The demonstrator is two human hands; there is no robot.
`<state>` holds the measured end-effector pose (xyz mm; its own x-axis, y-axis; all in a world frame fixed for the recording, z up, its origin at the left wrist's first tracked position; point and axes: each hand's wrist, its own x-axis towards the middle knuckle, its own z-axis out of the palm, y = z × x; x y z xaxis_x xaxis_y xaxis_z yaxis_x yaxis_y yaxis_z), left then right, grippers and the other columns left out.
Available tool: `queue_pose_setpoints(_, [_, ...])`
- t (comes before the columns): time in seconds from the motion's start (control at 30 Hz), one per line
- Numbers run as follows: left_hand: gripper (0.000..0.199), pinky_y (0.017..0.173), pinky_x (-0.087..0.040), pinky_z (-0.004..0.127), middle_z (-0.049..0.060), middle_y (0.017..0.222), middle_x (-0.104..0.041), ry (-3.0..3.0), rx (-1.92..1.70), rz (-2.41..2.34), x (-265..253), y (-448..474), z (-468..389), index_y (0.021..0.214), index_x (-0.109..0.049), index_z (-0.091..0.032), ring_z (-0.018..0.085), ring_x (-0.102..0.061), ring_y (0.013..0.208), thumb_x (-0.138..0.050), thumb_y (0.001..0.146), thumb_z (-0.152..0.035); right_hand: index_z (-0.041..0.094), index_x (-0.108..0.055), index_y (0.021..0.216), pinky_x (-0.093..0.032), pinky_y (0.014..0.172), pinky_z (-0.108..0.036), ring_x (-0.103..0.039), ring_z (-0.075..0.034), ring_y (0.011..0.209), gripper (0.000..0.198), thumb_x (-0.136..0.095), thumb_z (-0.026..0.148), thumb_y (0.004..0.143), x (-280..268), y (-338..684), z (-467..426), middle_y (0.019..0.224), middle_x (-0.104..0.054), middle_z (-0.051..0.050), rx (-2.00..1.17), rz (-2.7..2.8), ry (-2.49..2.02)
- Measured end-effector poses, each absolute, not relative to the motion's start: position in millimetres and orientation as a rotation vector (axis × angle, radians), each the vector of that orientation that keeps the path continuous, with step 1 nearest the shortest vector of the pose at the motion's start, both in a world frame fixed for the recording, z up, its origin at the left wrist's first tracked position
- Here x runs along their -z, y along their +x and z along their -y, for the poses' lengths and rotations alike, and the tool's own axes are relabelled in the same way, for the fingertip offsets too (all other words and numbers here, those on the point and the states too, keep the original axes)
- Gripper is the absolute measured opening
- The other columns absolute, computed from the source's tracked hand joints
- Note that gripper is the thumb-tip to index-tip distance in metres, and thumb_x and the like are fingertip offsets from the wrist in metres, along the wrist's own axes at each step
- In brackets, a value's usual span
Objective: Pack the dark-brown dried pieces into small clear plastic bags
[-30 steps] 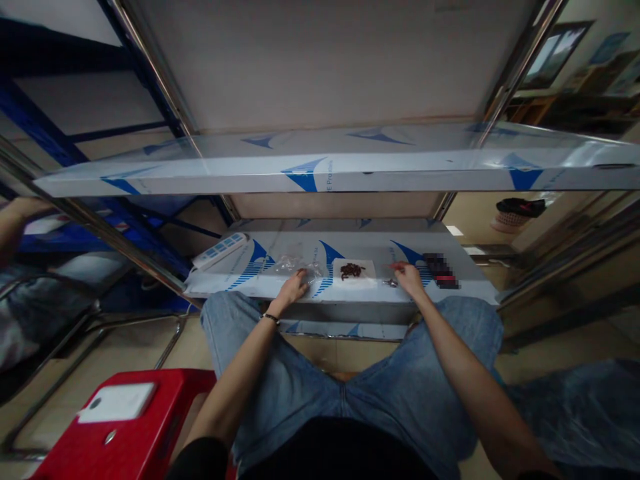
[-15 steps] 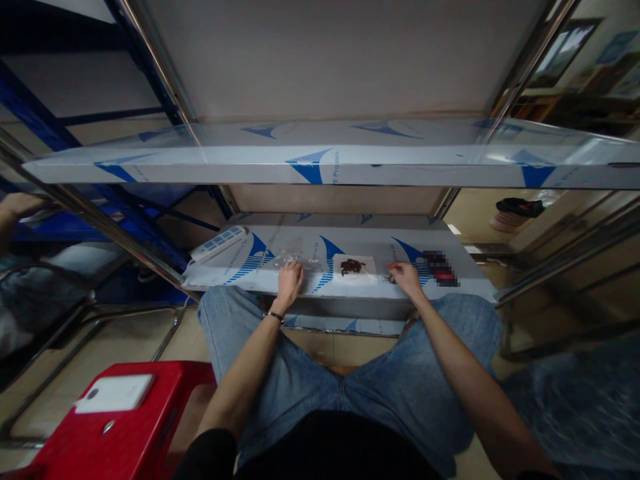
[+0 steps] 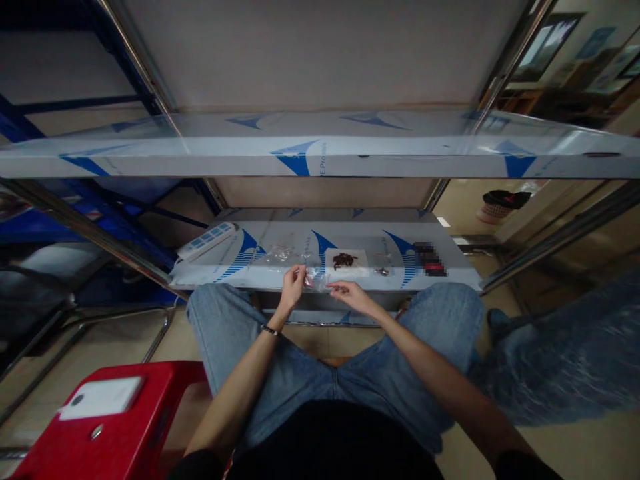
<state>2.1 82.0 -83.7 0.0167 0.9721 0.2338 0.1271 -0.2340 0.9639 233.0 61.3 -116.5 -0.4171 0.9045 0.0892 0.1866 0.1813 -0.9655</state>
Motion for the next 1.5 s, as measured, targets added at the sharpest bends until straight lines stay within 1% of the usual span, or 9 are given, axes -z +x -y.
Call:
queue_pose_setpoints(0.13, [0.043,0.057,-0.044,0.026,0.000,0.055,-0.064,1.404,-1.324,-1.195,87,7,-82,0.085,-0.058,-0.019,0.015,-0.057,0.050,-0.053,0.094,-0.061,0.020,-0.074,0.106,-0.052,0.065,-0.030,-0.063,-0.016,0.065,0.039,-0.072,0.052,0.085,116,218,-58,0.087,-0.073,-0.005,-1.311,1.576,-1.023])
queue_pose_setpoints(0.27, [0.044,0.055,-0.044,0.026,0.001,0.057,-0.065,1.362,-1.302,-1.182,86,10,-78,0.086,-0.059,-0.018,0.016,-0.059,0.051,-0.054,0.094,-0.062,0.019,-0.072,0.103,-0.048,0.054,-0.025,-0.061,-0.015,0.061,0.042,-0.072,0.056,0.084,111,220,-61,0.075,-0.068,-0.002,-1.307,1.398,-1.021])
queue_pose_setpoints(0.43, [0.042,0.058,-0.044,0.026,0.003,0.063,-0.068,1.465,-1.265,-1.173,86,14,-74,0.085,-0.059,-0.018,0.015,-0.058,0.056,-0.054,0.095,-0.059,0.020,-0.070,0.094,-0.047,0.052,-0.024,-0.060,-0.014,0.058,0.041,-0.080,0.056,0.076,109,223,-61,0.070,-0.067,0.000,-1.365,1.326,-1.045])
queue_pose_setpoints(0.6, [0.043,0.059,-0.046,0.026,0.003,0.068,-0.067,1.486,-1.241,-1.189,92,17,-76,0.087,-0.060,-0.018,0.016,-0.060,0.062,-0.054,0.095,-0.060,0.020,-0.069,0.086,-0.049,0.054,-0.025,-0.063,-0.016,0.064,0.039,-0.081,0.055,0.075,106,222,-58,0.073,-0.069,-0.002,-1.376,1.322,-1.057])
queue_pose_setpoints(0.7, [0.047,0.059,-0.050,0.026,0.003,0.076,-0.070,1.374,-1.206,-1.119,94,19,-77,0.104,-0.059,-0.018,0.017,-0.066,0.067,-0.065,0.087,-0.061,0.020,-0.068,0.085,-0.050,0.055,-0.025,-0.065,-0.017,0.067,0.038,-0.081,0.055,0.075,102,223,-57,0.074,-0.070,-0.002,-1.364,1.285,-1.054])
queue_pose_setpoints(0.8, [0.066,0.057,-0.051,0.026,0.003,0.081,-0.072,1.287,-1.180,-1.067,96,21,-77,0.122,-0.052,-0.017,0.018,-0.068,0.065,-0.079,0.076,-0.055,0.021,-0.067,0.085,-0.052,0.055,-0.024,-0.066,-0.017,0.072,0.039,-0.079,0.056,0.076,97,224,-58,0.077,-0.071,-0.003,-1.352,1.225,-1.033])
queue_pose_setpoints(0.87, [0.072,0.056,-0.051,0.026,0.003,0.079,-0.072,1.268,-1.152,-1.050,97,22,-77,0.127,-0.049,-0.017,0.018,-0.068,0.062,-0.081,0.073,-0.051,0.021,-0.066,0.085,-0.053,0.056,-0.024,-0.067,-0.017,0.075,0.039,-0.078,0.057,0.077,95,225,-58,0.079,-0.071,-0.003,-1.359,1.192,-1.027])
queue_pose_setpoints(1.1, [0.063,0.055,-0.049,0.025,0.001,0.071,-0.070,1.268,-1.157,-1.048,93,19,-76,0.124,-0.051,-0.016,0.016,-0.065,0.056,-0.080,0.076,-0.045,0.020,-0.065,0.084,-0.054,0.056,-0.024,-0.067,-0.017,0.074,0.041,-0.079,0.058,0.075,94,228,-59,0.078,-0.070,-0.004,-1.381,1.186,-1.035])
queue_pose_setpoints(1.5, [0.074,0.060,-0.051,0.030,-0.002,0.066,-0.062,1.366,-1.147,-1.081,96,18,-81,0.133,-0.046,-0.019,0.019,-0.065,0.061,-0.075,0.077,-0.057,0.021,-0.060,0.084,-0.053,0.052,-0.023,-0.071,-0.018,0.068,0.045,-0.080,0.060,0.073,97,232,-65,0.081,-0.072,-0.003,-1.443,1.212,-1.047])
